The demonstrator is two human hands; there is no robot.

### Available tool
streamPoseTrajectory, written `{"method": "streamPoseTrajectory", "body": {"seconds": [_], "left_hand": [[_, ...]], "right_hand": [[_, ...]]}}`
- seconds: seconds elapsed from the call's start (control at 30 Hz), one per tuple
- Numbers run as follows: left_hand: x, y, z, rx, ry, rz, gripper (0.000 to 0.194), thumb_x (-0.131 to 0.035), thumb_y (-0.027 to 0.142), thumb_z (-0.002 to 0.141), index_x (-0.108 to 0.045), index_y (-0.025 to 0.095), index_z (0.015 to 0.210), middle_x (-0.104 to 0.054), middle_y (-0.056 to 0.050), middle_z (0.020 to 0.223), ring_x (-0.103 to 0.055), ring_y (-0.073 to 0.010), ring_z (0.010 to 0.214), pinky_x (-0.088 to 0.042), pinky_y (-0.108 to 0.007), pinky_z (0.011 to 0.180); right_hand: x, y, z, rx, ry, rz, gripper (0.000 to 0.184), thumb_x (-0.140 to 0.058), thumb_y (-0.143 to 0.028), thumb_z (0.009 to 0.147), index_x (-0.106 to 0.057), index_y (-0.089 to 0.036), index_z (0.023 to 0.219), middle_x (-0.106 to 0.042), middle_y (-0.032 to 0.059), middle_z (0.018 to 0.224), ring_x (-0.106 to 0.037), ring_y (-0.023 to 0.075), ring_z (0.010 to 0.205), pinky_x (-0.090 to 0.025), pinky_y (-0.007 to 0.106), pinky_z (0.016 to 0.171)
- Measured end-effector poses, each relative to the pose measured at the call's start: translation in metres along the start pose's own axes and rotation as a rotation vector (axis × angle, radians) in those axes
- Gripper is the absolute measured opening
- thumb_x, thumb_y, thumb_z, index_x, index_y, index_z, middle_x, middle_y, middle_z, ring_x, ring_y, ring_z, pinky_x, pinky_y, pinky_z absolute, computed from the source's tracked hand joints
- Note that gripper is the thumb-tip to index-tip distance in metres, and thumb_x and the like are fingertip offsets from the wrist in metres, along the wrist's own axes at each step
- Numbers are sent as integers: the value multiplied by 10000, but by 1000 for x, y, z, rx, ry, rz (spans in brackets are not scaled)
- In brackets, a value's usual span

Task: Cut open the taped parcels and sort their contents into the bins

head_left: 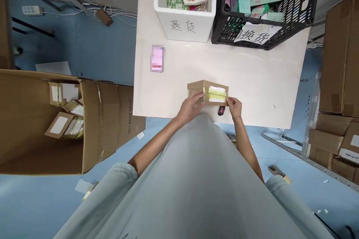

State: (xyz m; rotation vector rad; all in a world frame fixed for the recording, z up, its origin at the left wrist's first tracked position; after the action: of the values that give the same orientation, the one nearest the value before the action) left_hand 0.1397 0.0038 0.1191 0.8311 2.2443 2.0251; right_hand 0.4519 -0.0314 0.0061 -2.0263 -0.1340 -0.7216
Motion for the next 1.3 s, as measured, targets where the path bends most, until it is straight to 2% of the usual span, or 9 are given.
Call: {"method": "streamPoseTrajectory", "body": {"seconds": [0.17, 0.33, 0.47, 0.6, 0.77, 0.83, 0.93, 1.13, 1.3], "left_hand": [[26, -54, -6, 177, 117, 87, 405, -691, 316, 1047, -781, 249, 1435, -667, -129, 1551, -711, -318, 1349, -566, -466, 1212], [45, -100, -9, 285, 179, -22, 315, -647, 260, 1014, -834, 236, 1266, -717, -117, 1448, -692, -292, 1377, -554, -430, 1226], [68, -124, -14, 337, 287, 5, 233, -637, 259, 992, -826, 222, 1123, -756, -120, 1371, -702, -291, 1348, -571, -425, 1188], [95, -146, -25, 466, 380, 84, 208, -630, 259, 959, -802, 203, 1063, -794, -142, 1321, -731, -304, 1284, -583, -455, 1168], [110, -155, -36, 564, 367, 104, 221, -704, 326, 925, -795, 174, 1056, -828, -175, 1265, -766, -315, 1230, -577, -456, 1175], [108, -152, -37, 563, 361, 78, 240, -733, 348, 920, -789, 178, 1079, -834, -170, 1254, -776, -317, 1227, -587, -459, 1163], [97, -144, -36, 547, 380, 39, 250, -747, 380, 940, -781, 191, 1101, -837, -158, 1265, -782, -326, 1242, -599, -462, 1150], [58, -117, -21, 488, 354, -5, 248, -756, 368, 975, -776, 199, 1155, -844, -125, 1258, -806, -312, 1208, -617, -447, 1130], [25, -93, -15, 412, 309, 44, 231, -746, 299, 985, -803, 215, 1193, -838, -90, 1293, -793, -293, 1221, -606, -438, 1175]], "right_hand": [[-29, -23, -13, -26, -92, 57, 534, -797, -711, 822, -777, -208, 1002, -864, 142, 1051, -806, 323, 1016, -661, 498, 987], [-51, -64, -35, 62, -84, -148, 285, -716, -537, 971, -734, -253, 982, -848, 125, 1043, -791, 321, 973, -639, 495, 977], [-67, -105, -61, 213, -144, -263, 226, -701, -489, 1018, -731, -265, 1020, -824, 98, 1078, -776, 308, 991, -618, 456, 944], [-110, -145, -92, 408, -234, -266, 278, -681, -560, 1065, -726, -285, 1049, -785, 74, 1081, -742, 295, 994, -602, 423, 918], [-155, -174, -116, 552, -334, -306, 312, -633, -560, 1117, -726, -264, 1098, -752, 147, 1109, -714, 369, 1095, -579, 504, 993], [-153, -172, -115, 536, -345, -309, 309, -609, -550, 1130, -721, -264, 1098, -752, 150, 1114, -717, 378, 1113, -580, 521, 1002], [-128, -156, -102, 476, -298, -244, 272, -638, -538, 1109, -730, -284, 1077, -778, 108, 1078, -739, 343, 1067, -598, 490, 978], [-67, -88, -56, 217, -227, -63, 290, -736, -557, 1000, -741, -266, 993, -841, 74, 1017, -791, 292, 976, -632, 441, 951], [-35, -38, -40, 141, -216, 23, 435, -723, -688, 966, -750, -254, 978, -853, 101, 1030, -794, 302, 991, -644, 444, 954]]}}
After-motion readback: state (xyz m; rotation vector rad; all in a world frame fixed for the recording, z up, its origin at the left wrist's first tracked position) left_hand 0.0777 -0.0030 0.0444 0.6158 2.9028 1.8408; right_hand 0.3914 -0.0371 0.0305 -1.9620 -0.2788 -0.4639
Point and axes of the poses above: each hand's wrist, its own z-axis towards the middle knuckle, its own x-axis out of the back of the hand, y = z × x, the point moved 4 cm from there along z, towards the middle knuckle
